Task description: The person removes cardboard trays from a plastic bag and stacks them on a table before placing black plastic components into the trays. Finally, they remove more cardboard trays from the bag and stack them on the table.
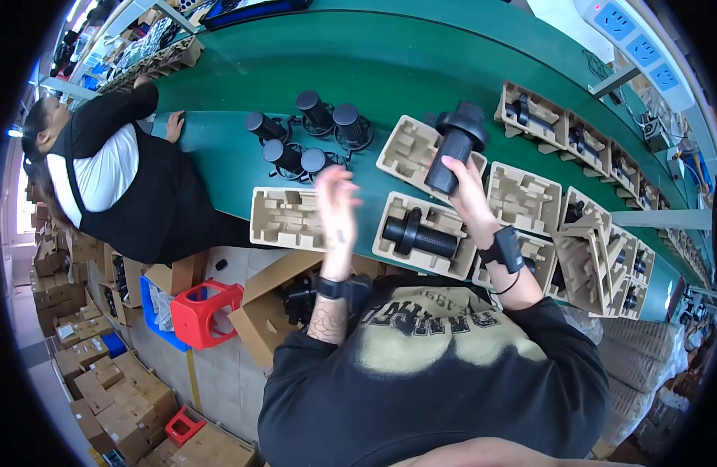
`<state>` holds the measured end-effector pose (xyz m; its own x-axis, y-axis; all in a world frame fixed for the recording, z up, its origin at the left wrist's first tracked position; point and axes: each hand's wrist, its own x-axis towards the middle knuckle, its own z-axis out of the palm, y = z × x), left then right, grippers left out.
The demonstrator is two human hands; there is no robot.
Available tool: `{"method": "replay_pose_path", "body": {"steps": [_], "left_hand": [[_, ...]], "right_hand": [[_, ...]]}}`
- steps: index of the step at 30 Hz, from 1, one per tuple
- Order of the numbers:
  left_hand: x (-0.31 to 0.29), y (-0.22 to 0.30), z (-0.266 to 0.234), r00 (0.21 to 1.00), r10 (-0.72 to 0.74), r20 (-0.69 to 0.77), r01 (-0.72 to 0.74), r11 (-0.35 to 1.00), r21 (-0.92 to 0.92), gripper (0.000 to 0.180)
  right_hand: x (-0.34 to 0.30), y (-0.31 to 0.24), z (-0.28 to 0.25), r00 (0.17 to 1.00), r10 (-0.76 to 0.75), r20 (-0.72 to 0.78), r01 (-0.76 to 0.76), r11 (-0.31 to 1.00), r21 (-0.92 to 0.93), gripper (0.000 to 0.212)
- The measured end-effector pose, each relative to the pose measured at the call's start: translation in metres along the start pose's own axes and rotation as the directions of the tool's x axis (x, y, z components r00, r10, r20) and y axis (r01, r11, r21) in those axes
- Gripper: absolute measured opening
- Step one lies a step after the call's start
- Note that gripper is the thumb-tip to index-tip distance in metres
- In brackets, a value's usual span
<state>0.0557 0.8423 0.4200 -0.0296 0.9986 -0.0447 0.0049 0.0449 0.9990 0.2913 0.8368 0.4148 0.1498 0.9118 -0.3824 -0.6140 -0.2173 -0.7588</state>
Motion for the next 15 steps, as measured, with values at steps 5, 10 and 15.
{"method": "replay_pose_path", "body": {"steps": [5,10,15], "left_hand": [[0.053,-0.012,-0.050,0.901,0.375,-0.217,-0.217,0.824,0.524,0.050],[0.071,-0.029,-0.048,0.970,0.242,0.005,-0.157,0.613,0.775,0.063],[0.076,-0.034,-0.058,0.996,0.079,-0.031,-0.042,0.785,0.618,0.076]], "right_hand": [[0.010,-0.014,0.004,0.808,-0.509,0.296,0.319,-0.044,-0.947,0.064],[0.026,0.025,-0.018,0.766,-0.335,0.549,0.228,-0.657,-0.719,0.067],[0.059,0.048,-0.046,0.904,-0.278,0.325,0.116,-0.572,-0.812,0.072]]}}
